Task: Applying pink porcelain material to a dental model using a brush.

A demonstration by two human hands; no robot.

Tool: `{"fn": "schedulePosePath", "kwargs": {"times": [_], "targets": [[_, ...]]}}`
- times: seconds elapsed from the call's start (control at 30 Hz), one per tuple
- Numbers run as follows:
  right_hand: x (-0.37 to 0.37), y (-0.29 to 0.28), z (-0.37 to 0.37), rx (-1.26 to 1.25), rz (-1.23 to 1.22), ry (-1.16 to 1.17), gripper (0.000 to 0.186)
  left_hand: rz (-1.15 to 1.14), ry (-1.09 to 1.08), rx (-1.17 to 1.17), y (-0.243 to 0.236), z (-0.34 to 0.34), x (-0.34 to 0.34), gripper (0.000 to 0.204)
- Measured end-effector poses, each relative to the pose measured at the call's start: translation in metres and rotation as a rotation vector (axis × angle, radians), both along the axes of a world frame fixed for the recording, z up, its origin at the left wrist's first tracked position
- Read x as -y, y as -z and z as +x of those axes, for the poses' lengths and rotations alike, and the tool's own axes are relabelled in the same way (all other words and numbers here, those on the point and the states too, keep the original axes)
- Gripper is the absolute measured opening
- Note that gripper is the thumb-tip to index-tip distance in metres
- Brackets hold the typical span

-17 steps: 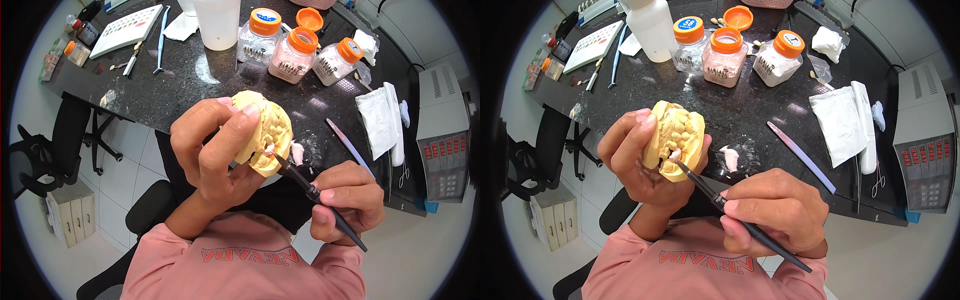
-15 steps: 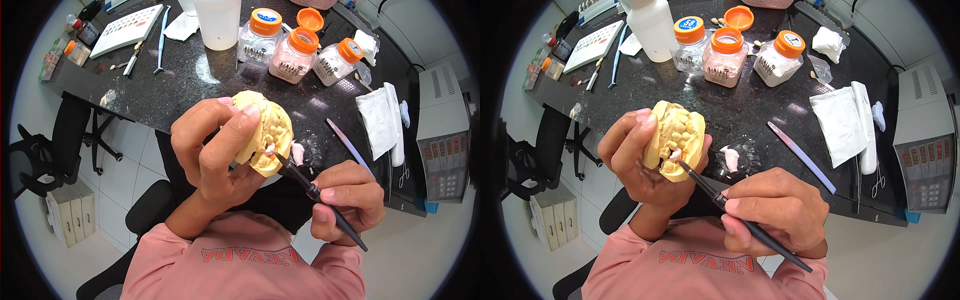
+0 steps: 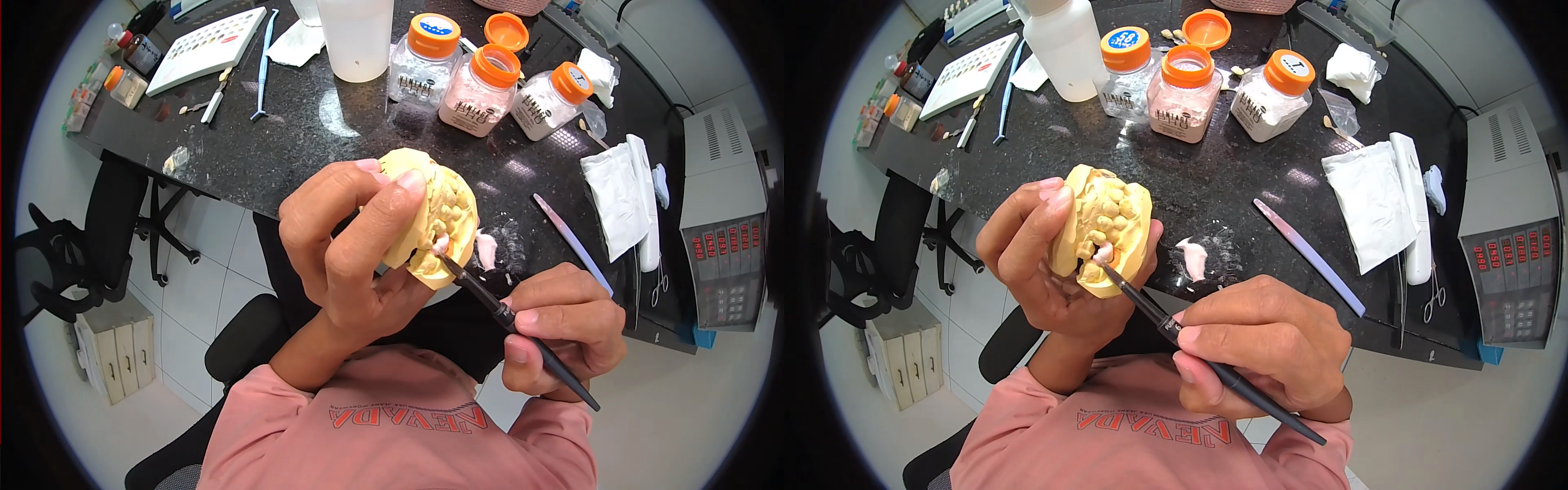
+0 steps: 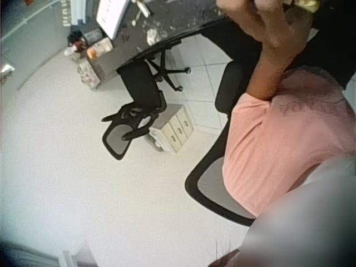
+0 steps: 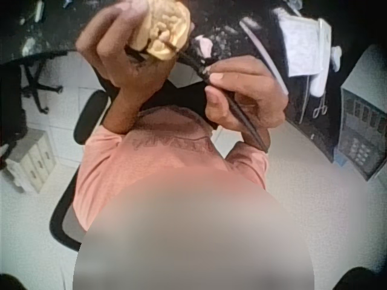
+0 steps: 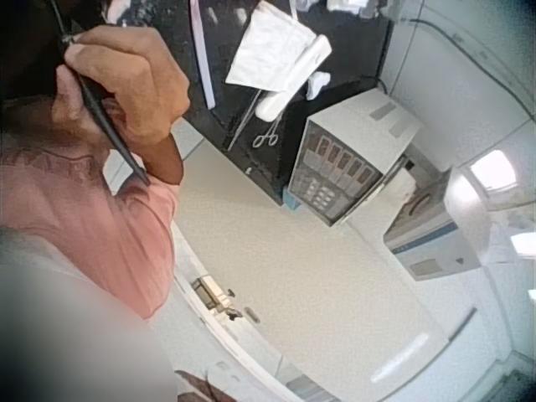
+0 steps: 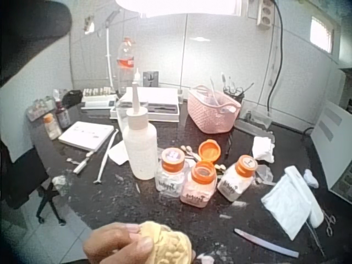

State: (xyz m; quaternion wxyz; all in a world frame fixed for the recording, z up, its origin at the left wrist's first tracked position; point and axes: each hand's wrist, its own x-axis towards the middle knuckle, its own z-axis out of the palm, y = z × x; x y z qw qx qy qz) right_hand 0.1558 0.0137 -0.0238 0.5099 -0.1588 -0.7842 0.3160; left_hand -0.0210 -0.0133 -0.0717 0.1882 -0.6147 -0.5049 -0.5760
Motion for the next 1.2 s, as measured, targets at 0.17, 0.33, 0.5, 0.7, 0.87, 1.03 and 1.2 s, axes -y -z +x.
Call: {"fn": "schedulePosePath", "kwargs": {"times": [0.17, 0.33, 0.5, 0.7, 0.87, 1.03, 1.2], "targets": [[-0.0008, -0.0004, 0.0012, -0.012, 0.003, -0.010, 0.025, -0.014, -0.006, -0.007, -0.0008, 0.0001, 0.0007, 0.068], [0.0002, -0.0016, 0.0002, 0.012, 0.006, 0.009, 0.026, -0.008, -0.006, 0.000, -0.0004, 0.0005, 0.0007, 0.068], [0.0002, -0.0009, 0.0009, -0.008, 0.009, 0.000, 0.026, -0.007, -0.006, -0.004, -0.0010, 0.0009, 0.0005, 0.069], [0.0004, -0.0004, -0.0006, 0.003, 0.020, 0.007, 0.026, -0.003, -0.007, -0.007, -0.0011, 0.0011, 0.0002, 0.068], [0.0007, -0.0004, -0.0007, -0.010, 0.017, 0.009, 0.026, 0.007, -0.011, -0.017, -0.0015, 0.0007, -0.0003, 0.068], [0.0008, -0.0012, 0.0004, -0.002, 0.001, 0.021, 0.025, -0.001, 0.003, -0.013, -0.0014, 0.0003, 0.0000, 0.068], [0.0002, -0.0002, -0.0008, -0.004, 0.005, 0.025, 0.024, -0.006, 0.000, -0.012, -0.0011, 0.0002, 0.0006, 0.068]]}}
